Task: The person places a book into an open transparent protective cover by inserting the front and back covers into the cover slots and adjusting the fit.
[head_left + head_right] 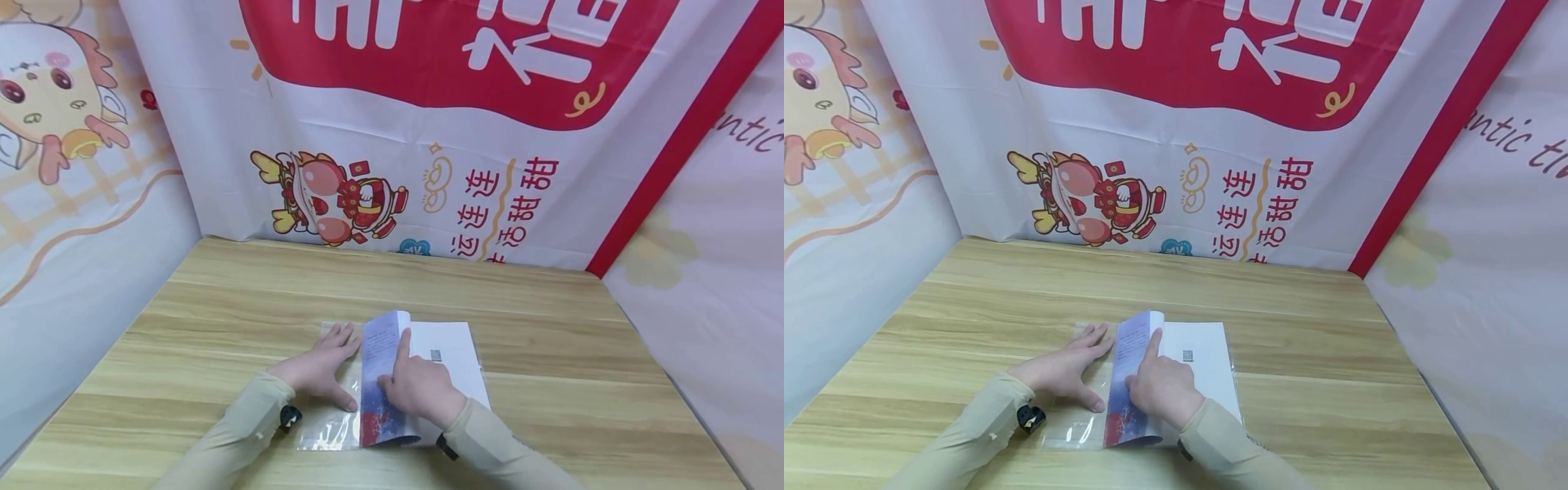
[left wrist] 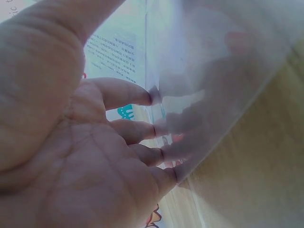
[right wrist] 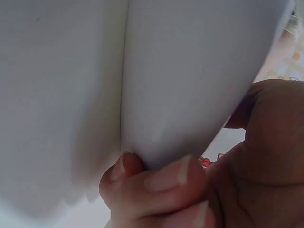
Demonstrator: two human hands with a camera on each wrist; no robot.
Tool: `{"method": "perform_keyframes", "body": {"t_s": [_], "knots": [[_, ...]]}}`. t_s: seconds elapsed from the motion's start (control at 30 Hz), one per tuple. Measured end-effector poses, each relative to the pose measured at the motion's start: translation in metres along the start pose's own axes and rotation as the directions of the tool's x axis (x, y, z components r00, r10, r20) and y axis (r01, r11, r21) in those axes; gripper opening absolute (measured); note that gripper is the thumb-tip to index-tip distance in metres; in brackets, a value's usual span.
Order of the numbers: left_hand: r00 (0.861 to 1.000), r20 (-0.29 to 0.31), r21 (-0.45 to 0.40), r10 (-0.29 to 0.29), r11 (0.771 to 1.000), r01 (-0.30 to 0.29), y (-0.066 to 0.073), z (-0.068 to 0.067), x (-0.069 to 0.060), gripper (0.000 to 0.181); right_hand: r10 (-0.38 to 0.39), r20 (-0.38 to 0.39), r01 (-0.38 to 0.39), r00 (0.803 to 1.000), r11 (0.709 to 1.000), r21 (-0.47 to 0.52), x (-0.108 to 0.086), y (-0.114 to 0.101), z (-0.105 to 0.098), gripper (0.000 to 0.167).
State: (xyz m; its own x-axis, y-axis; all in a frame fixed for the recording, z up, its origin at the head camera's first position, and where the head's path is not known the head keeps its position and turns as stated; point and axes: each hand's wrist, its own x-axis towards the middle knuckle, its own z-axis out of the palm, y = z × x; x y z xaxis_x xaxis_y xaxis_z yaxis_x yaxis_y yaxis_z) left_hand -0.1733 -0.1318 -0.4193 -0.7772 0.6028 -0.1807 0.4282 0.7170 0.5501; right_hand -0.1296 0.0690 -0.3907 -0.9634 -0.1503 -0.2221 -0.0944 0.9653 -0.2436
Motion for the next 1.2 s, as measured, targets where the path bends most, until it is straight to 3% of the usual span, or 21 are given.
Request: {"method": "perform_keyframes", "body": {"t_s": [0.53, 0.73, 0.83, 0.97, 1.07, 1.2], "knots": [[0.999, -0.030, 0.027, 0.014, 1.000, -0.013, 0.001, 0.005, 0.002, 0.126, -0.052, -0.031, 0.053, 0.998, 0.997, 0.050, 0.000, 0.001, 0.000, 0.094], [0.999, -0.035, 0.029, 0.000, 1.000, 0.001, 0.001, 0.006, 0.002, 0.126, -0.157, 0.027, 0.153, 0.987, 0.981, 0.115, 0.002, 0.010, -0.006, 0.078], [0.999, -0.034, 0.030, -0.005, 1.000, 0.006, 0.000, 0.007, 0.003, 0.127, -0.206, 0.105, 0.178, 0.973, 0.957, 0.229, 0.004, 0.017, -0.013, 0.077], [0.999, -0.038, 0.026, -0.006, 1.000, 0.007, 0.000, 0.007, 0.003, 0.127, -0.214, 0.174, 0.118, 0.961, 0.891, 0.439, 0.005, 0.026, -0.017, 0.083], [0.999, -0.041, 0.029, -0.008, 1.000, 0.009, 0.000, 0.006, 0.004, 0.128, -0.210, 0.170, 0.088, 0.963, 0.838, 0.538, 0.006, 0.031, -0.017, 0.081], [0.999, -0.041, 0.031, -0.012, 0.999, 0.013, 0.000, 0.006, 0.004, 0.129, -0.214, 0.145, 0.089, 0.966, 0.802, 0.591, 0.007, 0.035, -0.014, 0.065]]}}
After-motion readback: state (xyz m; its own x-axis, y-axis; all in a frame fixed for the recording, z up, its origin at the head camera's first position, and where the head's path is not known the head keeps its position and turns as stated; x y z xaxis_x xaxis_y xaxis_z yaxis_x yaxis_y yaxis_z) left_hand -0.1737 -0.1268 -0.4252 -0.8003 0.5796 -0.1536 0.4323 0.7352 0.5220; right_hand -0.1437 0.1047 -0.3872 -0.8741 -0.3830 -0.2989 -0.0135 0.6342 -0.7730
